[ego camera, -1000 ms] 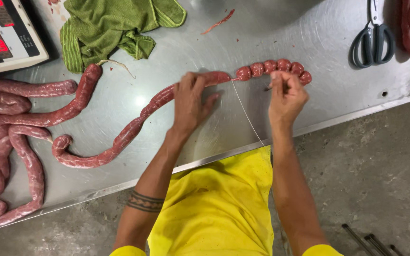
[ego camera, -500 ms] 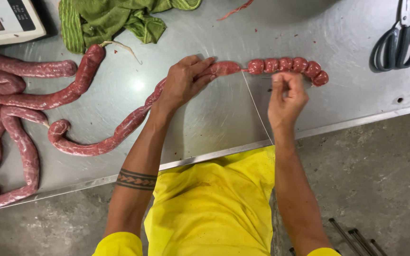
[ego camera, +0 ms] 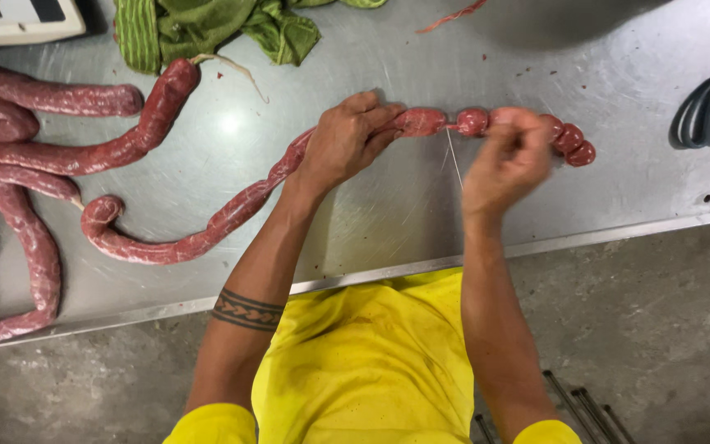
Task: The person portions long strands of sausage into small individual links by twisting the casing by hand and securing them with string. The person uses shears to cut the string after tying off a section of links.
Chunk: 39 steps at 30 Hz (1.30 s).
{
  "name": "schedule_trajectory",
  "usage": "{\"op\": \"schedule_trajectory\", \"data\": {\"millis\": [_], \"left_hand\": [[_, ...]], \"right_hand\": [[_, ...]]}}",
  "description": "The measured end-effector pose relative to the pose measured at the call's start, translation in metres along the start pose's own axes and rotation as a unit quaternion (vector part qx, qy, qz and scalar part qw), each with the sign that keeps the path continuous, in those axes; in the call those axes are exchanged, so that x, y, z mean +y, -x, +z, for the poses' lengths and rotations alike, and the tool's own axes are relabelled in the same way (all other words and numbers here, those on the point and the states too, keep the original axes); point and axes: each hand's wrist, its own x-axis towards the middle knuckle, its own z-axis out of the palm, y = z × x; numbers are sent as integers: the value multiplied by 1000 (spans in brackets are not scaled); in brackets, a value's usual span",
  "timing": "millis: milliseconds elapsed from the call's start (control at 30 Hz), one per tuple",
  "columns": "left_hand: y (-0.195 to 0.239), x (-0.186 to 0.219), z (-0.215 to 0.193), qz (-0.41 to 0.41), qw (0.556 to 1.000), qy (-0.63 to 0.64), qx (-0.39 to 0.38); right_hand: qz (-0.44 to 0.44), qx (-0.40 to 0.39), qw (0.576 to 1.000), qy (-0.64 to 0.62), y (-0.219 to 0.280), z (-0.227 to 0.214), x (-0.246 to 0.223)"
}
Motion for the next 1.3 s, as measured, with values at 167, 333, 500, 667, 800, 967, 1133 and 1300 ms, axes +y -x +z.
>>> {"op": "schedule_trajectory", "data": {"millis": [167,333,500,667,800,967,1133,1300], "left_hand": [[2,17,15,-12,996,-68,51],[-3,4,21,-7,996,-79,39],[4,-8,24,19,997,-69,38],[0,-7,22,9,998,-61,31],[4,-6,20,10,997,-53,48],[2,-1,18,-38,998,-43,-12],[4,29,36,-41,979,-192,-50],[16,24,55,27,960,-267,-76]], "right_hand": [[-23,-168,984,-64,-36,34,-26],[20,-309,940,-140,-84,131,-44],[62,-335,939,-48,-86,85,-42],[-104,-235,959,118,-32,11,-34],[-263,-209,925,179,-5,1,-19],[-92,-92,984,124,-20,-2,-26],[-34,-208,976,-62,-47,64,-32],[229,-269,912,-207,-92,230,-19]]}}
